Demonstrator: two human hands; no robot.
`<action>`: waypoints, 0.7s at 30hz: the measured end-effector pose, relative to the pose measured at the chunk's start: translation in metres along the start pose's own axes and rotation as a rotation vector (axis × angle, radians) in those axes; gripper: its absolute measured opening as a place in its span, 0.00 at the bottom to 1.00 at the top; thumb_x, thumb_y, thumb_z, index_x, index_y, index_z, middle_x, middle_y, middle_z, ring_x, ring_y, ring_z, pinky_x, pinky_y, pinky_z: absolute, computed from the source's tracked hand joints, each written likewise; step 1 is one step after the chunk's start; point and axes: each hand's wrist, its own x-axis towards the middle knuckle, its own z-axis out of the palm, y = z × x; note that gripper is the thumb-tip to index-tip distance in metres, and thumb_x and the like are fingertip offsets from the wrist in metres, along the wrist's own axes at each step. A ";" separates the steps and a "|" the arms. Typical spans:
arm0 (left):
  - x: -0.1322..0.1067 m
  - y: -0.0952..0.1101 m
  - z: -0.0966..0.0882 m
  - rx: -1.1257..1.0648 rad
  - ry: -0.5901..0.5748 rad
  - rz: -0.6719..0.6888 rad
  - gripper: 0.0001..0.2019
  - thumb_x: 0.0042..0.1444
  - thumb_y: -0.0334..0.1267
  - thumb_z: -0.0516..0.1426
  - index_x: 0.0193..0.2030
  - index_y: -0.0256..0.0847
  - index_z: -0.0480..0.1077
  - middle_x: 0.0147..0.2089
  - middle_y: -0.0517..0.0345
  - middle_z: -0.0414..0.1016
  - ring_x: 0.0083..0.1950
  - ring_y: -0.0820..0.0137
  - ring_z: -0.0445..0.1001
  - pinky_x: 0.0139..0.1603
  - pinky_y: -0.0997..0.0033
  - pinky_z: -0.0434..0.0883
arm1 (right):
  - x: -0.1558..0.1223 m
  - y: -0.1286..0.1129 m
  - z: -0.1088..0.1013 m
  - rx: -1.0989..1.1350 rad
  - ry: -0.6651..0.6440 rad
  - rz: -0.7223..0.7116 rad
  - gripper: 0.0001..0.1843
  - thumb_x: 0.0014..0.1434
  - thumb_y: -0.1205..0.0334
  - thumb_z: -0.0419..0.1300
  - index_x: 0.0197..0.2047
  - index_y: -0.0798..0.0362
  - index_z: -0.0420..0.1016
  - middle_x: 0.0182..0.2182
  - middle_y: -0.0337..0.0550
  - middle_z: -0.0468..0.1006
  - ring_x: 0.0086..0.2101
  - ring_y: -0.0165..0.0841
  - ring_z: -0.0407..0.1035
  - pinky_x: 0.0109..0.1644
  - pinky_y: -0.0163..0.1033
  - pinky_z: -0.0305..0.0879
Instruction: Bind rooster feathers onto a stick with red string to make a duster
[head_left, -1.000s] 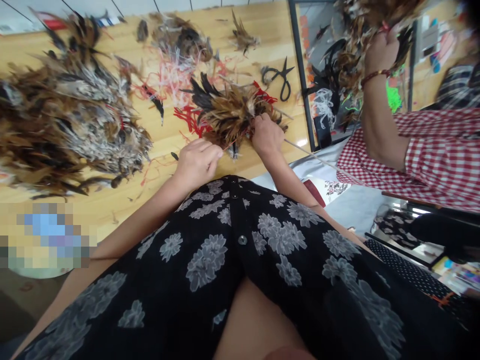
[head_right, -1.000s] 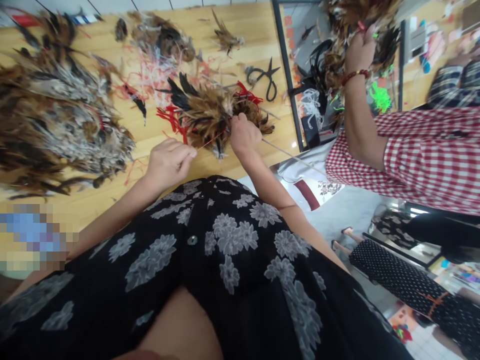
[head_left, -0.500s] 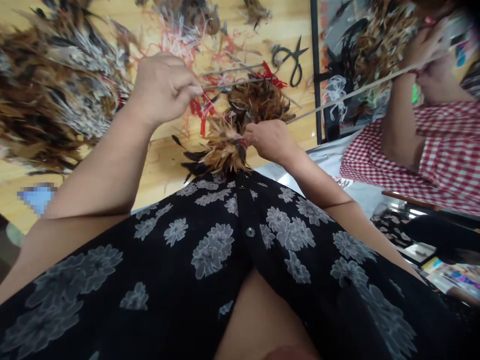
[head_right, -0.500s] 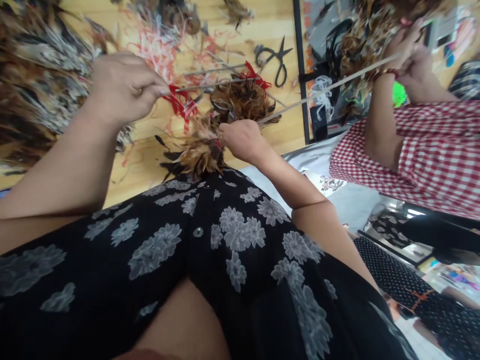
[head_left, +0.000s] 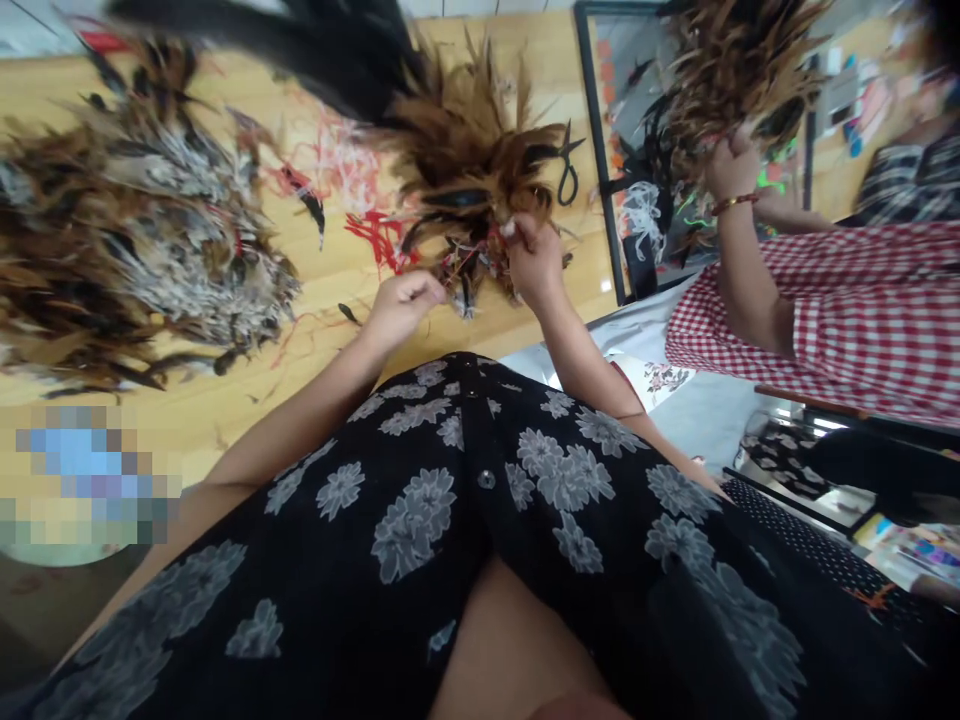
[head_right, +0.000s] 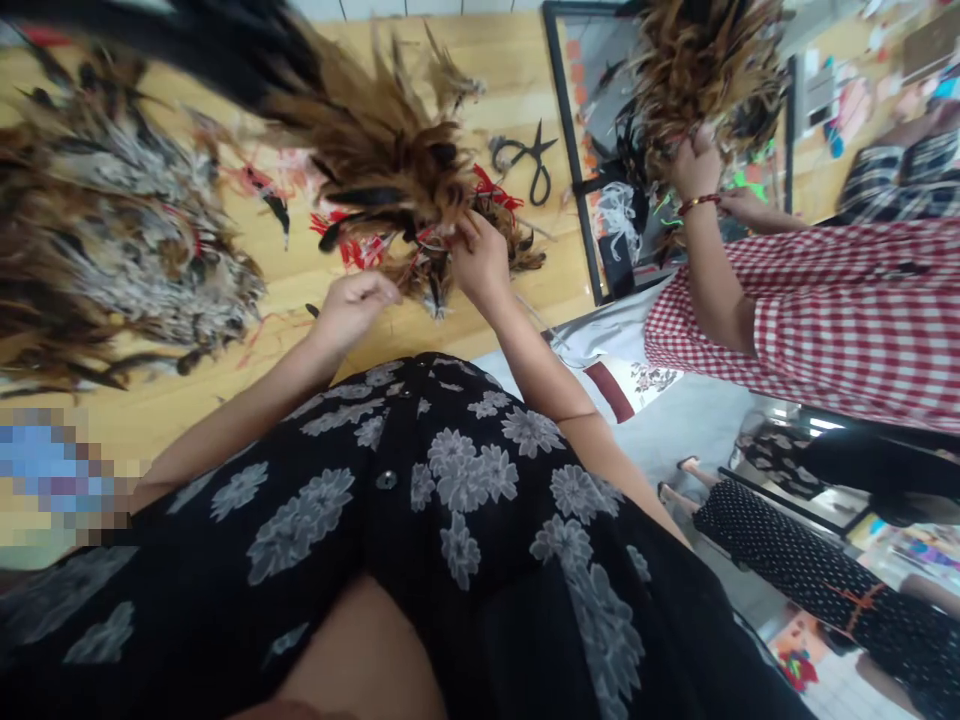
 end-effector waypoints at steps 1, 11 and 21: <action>-0.002 0.001 -0.001 0.046 -0.016 0.035 0.16 0.66 0.48 0.64 0.29 0.43 0.73 0.30 0.55 0.77 0.35 0.64 0.76 0.42 0.64 0.75 | 0.005 0.002 0.007 -0.005 0.044 0.046 0.19 0.75 0.71 0.48 0.54 0.57 0.80 0.51 0.55 0.82 0.55 0.42 0.75 0.60 0.44 0.69; 0.004 0.038 -0.038 0.686 -0.086 0.576 0.12 0.67 0.38 0.55 0.30 0.46 0.68 0.28 0.53 0.68 0.34 0.59 0.67 0.40 0.56 0.68 | 0.012 0.000 0.014 -0.528 -0.057 -0.076 0.26 0.77 0.71 0.43 0.59 0.55 0.82 0.58 0.59 0.81 0.52 0.47 0.80 0.47 0.45 0.68; 0.061 0.051 -0.098 0.654 -0.029 0.516 0.22 0.69 0.56 0.54 0.34 0.42 0.77 0.32 0.53 0.73 0.38 0.64 0.70 0.47 0.61 0.69 | -0.030 -0.024 -0.037 -0.568 -0.446 -0.528 0.22 0.75 0.70 0.51 0.55 0.46 0.87 0.49 0.48 0.85 0.43 0.37 0.76 0.37 0.43 0.49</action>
